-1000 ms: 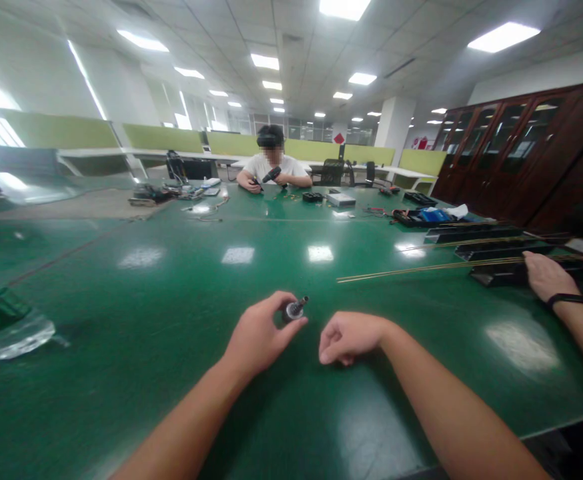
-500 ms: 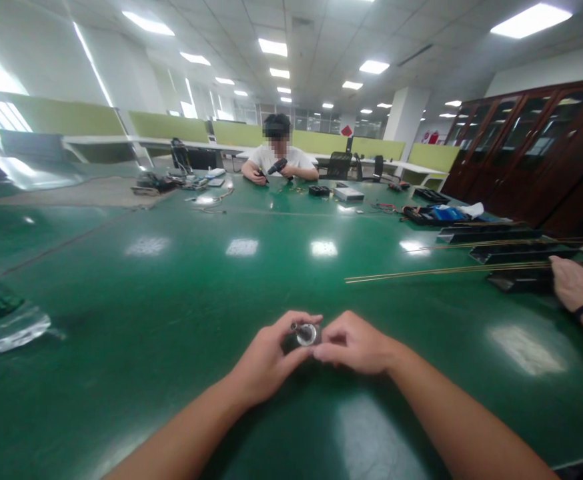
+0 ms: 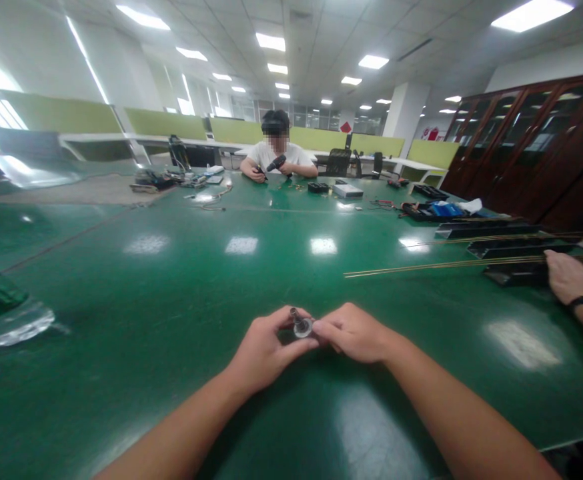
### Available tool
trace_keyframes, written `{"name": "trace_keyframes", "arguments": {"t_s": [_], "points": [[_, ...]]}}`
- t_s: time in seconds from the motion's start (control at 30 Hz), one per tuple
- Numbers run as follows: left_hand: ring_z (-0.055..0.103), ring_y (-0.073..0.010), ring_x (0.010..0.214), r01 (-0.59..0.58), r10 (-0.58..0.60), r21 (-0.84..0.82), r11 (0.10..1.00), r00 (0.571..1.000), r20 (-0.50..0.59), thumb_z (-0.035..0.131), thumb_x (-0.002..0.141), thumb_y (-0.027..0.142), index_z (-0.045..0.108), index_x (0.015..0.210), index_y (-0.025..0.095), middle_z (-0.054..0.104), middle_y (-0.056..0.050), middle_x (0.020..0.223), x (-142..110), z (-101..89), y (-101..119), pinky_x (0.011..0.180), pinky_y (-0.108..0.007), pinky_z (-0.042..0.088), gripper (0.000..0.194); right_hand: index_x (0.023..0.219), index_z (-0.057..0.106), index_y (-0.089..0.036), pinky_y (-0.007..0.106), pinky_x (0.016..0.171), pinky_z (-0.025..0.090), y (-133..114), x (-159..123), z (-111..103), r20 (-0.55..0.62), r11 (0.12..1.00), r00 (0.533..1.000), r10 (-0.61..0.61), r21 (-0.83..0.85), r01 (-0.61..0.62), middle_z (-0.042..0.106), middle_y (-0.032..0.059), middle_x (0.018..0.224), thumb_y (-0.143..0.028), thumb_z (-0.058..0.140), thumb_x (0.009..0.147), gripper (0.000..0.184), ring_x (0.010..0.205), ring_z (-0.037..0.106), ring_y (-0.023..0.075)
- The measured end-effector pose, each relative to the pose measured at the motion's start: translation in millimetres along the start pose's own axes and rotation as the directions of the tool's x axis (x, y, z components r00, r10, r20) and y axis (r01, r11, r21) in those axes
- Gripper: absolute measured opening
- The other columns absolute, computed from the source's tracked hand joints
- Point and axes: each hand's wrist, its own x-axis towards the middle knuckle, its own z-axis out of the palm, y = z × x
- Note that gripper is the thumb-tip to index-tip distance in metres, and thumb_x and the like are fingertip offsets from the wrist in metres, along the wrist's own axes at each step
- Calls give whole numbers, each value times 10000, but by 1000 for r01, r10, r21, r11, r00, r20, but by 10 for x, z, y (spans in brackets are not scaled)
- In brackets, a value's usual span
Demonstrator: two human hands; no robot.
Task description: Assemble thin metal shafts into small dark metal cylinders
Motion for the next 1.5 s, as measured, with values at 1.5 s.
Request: {"name": "trace_keyframes", "arguments": {"t_s": [1.5], "points": [[616,-156,834,-34,47,208,977,997,-54,780,744,261,676,931,230,668,4,902,13,-12,-46,761,-266,460,217,953,707,-189,252,678,461,84,-21,20,-125,986,985,-117,-135,100,713,23,824,-263,706,765,202,713,632,157]]}}
